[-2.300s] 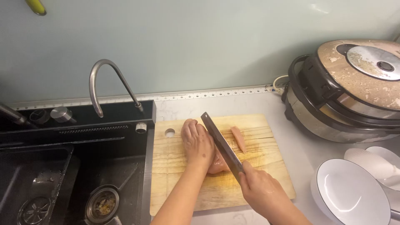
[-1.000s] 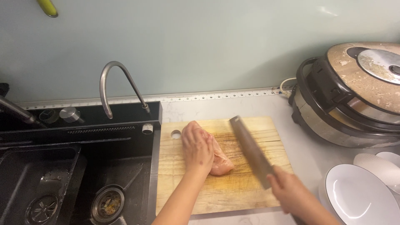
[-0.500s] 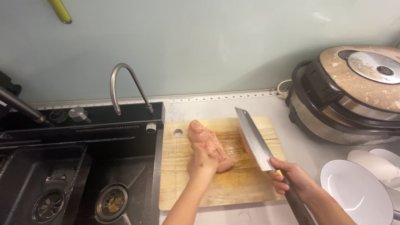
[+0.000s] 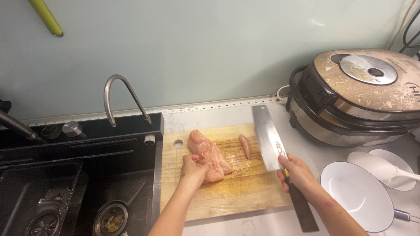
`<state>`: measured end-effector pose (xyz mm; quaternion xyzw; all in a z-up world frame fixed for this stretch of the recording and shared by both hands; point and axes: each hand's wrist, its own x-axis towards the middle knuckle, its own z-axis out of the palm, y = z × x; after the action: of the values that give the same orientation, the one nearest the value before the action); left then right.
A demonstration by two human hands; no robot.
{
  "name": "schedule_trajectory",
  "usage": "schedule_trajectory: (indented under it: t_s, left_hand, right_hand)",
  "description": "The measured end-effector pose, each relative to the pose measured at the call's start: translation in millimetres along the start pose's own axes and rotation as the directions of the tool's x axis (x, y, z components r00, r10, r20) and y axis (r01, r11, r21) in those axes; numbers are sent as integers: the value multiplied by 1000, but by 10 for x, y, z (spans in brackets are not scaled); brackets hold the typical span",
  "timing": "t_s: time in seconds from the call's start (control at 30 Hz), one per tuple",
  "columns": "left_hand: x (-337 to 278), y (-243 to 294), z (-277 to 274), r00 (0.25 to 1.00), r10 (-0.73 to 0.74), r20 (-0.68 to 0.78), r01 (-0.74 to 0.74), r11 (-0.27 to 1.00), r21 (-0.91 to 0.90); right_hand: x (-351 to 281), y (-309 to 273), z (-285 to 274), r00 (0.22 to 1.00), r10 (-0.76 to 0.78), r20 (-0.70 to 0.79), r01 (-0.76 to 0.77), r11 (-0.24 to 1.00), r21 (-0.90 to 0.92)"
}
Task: Cutting raw chicken breast into small pieces on a wooden cutting board using a cleaver.
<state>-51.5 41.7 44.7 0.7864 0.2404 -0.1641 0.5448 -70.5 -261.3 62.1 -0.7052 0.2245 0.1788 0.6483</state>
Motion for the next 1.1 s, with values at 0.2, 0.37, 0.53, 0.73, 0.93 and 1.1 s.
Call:
schedule_trajectory:
  t_s: [0.2,0.37,0.53,0.73,0.93,1.1]
  left_hand:
    - [-201,127,381,594,745,-302,-507,639,578]
    - [423,228,1018,953,299,48,-270,911,-313]
    - [270,379,764,884,459,-90,-465,843,-271]
    - [351,-220,277,729,525,-439,-347,836,425]
    - [18,-50,204,977,177,-117,-127,931,343]
    - [336,-425,235,967,255,-20,-240,931,275]
  right_hand:
    - [234,440,-104,929,127,349,-226,939,259]
    - [303,460,-79,872,8,489,-214,905,367]
    - [-70,-12,31,930,-36,366,-108,926,363]
    - [-156,-35,169,993,-42,110,33,996,81]
    - [-193,-1,493,974,-69,217,76,997,-27]
    - [-280,82,602,958,-63,281,135,960,-244]
